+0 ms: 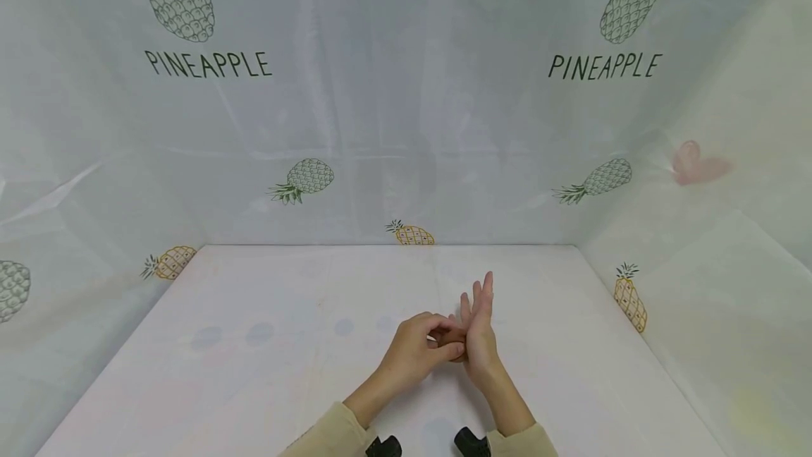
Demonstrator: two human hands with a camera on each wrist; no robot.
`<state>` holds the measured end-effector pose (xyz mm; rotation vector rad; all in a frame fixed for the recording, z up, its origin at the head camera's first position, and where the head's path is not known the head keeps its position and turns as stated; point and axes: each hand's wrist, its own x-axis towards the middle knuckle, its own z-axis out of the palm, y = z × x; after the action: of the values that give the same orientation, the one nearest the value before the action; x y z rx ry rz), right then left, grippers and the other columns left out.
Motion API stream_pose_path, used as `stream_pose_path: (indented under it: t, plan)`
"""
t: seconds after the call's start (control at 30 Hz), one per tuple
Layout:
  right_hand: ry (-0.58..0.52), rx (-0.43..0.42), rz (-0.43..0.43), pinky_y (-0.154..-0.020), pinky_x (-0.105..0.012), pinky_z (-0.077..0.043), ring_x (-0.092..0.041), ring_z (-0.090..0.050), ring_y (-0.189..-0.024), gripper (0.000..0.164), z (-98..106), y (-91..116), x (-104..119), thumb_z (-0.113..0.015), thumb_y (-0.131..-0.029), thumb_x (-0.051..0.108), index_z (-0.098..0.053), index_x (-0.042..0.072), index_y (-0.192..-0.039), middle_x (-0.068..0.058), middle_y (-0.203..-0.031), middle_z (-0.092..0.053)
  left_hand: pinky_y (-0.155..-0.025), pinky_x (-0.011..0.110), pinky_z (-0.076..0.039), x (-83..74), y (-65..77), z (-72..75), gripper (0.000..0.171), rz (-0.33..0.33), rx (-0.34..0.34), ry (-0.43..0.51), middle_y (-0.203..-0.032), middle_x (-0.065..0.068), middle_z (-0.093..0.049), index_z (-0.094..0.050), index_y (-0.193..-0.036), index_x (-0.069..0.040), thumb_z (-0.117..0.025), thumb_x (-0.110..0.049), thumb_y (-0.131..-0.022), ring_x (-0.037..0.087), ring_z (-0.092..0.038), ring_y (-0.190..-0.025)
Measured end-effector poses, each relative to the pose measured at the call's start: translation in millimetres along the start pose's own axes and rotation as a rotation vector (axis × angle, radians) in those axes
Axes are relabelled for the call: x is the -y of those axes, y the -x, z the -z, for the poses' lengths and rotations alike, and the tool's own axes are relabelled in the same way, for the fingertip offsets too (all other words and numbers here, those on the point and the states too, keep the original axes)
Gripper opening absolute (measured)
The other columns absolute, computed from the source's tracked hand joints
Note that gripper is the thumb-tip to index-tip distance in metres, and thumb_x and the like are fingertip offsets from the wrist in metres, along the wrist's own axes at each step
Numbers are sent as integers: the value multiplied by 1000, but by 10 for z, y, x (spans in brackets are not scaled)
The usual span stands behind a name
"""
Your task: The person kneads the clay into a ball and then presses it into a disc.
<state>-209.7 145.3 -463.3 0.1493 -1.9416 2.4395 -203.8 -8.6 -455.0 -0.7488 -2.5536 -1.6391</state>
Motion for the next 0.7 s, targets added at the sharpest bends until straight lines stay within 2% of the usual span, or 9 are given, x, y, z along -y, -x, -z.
stream_pose_path:
  t: [0.17, 0.3, 0.43, 0.53, 0.63, 0.7]
  plan:
    - [31, -3, 3, -130, -60, -13, -33, 3, -165, 58, 10, -2, -8, -2, -107, 69, 21, 59, -159, 4, -177, 20, -82, 20, -58, -3, -9, 14, 25, 10, 23, -11, -112, -3, -73, -80, -116, -16, -85, -24, -93, 7, -67, -101]
    - [47, -17, 17, -129, -58, -19, -33, 1, -165, 59, 24, -13, -10, -2, -107, 68, 22, 57, -160, 3, -177, 19, -84, 20, -58, -3, -13, 29, 29, 14, 48, -3, -113, -3, -71, -79, -119, -17, -86, -27, -93, 8, -66, -103]
    - [43, -33, 13, -127, -55, -26, -31, 0, -165, 60, 39, -22, -11, -3, -107, 69, 20, 56, -161, 3, -177, 18, -86, 18, -58, 6, -15, 26, 26, 11, 61, 20, -114, -2, -70, -79, -122, -16, -81, -21, -96, 9, -67, -106]
    - [45, -37, 16, -127, -55, -26, -31, -1, -165, 61, 47, -23, -16, -4, -108, 67, 19, 54, -163, 2, -177, 17, -86, 18, -58, 20, -12, 21, 26, 19, 61, 32, -118, -4, -71, -78, -124, -18, -76, -16, -98, 7, -66, -108]
    - [54, -38, 26, -127, -54, -27, -32, -3, -165, 61, 56, -24, -18, -4, -109, 66, 18, 51, -164, 1, -177, 17, -86, 18, -58, 32, 0, 27, 28, 25, 64, 51, -122, -5, -71, -78, -126, -20, -74, -17, -99, 7, -67, -110]
    - [70, -38, 30, -127, -49, -30, -33, -4, -165, 61, 60, -23, -20, -4, -109, 65, 18, 51, -164, 0, -178, 16, -88, 20, -59, 34, 11, 38, 28, 19, 64, 64, -126, -4, -71, -76, -128, -19, -73, -20, -101, 10, -68, -112]
